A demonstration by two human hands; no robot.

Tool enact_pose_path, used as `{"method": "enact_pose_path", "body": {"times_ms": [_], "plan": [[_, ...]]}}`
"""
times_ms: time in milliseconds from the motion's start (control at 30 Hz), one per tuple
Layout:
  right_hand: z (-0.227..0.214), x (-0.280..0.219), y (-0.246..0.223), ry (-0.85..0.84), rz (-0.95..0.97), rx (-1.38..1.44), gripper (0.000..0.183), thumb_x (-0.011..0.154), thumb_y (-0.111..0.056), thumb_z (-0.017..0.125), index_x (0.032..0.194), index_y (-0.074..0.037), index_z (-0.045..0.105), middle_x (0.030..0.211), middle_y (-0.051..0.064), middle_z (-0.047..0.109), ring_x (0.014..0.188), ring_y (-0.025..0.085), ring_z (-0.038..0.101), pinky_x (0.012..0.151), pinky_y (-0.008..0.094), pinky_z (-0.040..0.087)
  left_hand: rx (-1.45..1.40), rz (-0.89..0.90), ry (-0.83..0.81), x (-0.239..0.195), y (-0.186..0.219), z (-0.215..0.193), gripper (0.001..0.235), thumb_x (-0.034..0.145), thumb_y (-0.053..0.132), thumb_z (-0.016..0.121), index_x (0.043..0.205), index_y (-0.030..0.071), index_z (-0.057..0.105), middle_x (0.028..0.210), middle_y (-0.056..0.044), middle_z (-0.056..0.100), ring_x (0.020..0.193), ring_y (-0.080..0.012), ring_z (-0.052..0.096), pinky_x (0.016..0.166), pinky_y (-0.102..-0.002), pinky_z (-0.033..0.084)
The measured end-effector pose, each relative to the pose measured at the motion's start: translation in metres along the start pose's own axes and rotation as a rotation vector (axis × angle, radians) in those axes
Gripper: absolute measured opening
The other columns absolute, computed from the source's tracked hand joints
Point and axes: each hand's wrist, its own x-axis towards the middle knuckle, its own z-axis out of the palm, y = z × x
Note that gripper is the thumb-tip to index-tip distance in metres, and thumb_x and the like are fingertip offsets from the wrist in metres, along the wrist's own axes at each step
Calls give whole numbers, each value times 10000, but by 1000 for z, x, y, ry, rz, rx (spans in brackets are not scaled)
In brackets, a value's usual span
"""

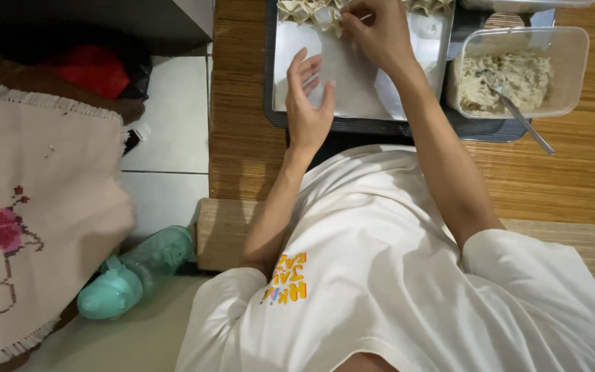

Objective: Placing filling on dough wrappers and folding them into decorative shapes to make dumplings.

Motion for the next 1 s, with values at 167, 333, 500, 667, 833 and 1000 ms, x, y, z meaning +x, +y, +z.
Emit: {"method": "enact_pose_path", "body": {"times_ms": [167, 333, 500, 667, 833, 1000], "plan": [[11, 13, 12, -19, 50, -59, 171, 1055, -57, 685, 891, -71, 733, 794, 21, 727, 746, 135, 676, 707, 319, 512, 18, -9, -47, 0, 2, -4, 576, 1025, 110, 657, 1526, 157, 377, 1392, -129, 631, 1291, -260, 647, 1105, -393, 568], [17, 19, 24, 60, -38, -124, 46, 1016, -53, 727, 973, -36, 719, 899, 80, 760, 803, 185, 709, 700, 334, 539, 26, -4, -61, 2, 1, -5, 566, 1026, 113, 654, 1521, 147, 381, 1371, -131, 636, 1290, -264, 649, 1112, -395, 583], [19, 16, 17, 89, 14, -148, 222, 1012, -85, 669, 810, -81, 578, 739, 29, 680, 685, 134, 604, 642, 330, 469, 34, -12, -66, 2, 4, -7, 546, 1029, 135, 646, 1512, 150, 394, 1357, -117, 640, 1280, -255, 649, 1099, -398, 583], [19, 13, 21, 150, 50, -197, 235, 927, -109, 680, 729, -89, 555, 666, -2, 630, 641, 103, 561, 615, 337, 433, 47, -22, -84, 5, 2, -8, 471, 1028, 165, 639, 1457, 116, 450, 1380, -99, 625, 1288, -253, 637, 1095, -395, 579], [9, -3, 11, 177, 61, -85, 77, 958, -74, 625, 923, -30, 678, 846, 80, 741, 741, 181, 723, 642, 333, 548, 141, -31, -169, 12, 4, -7, 396, 994, 132, 656, 1368, 105, 526, 1334, -109, 604, 1260, -253, 624, 1035, -402, 583], [-28, -49, -62, 72, 55, 25, 214, 1109, -149, 631, 1229, 28, 632, 1035, 164, 725, 867, 261, 780, 748, 344, 607, 281, 86, -244, 23, -1, 2, 331, 970, 96, 672, 1292, 73, 597, 1323, -105, 637, 1229, -277, 626, 1077, -409, 523]]}}
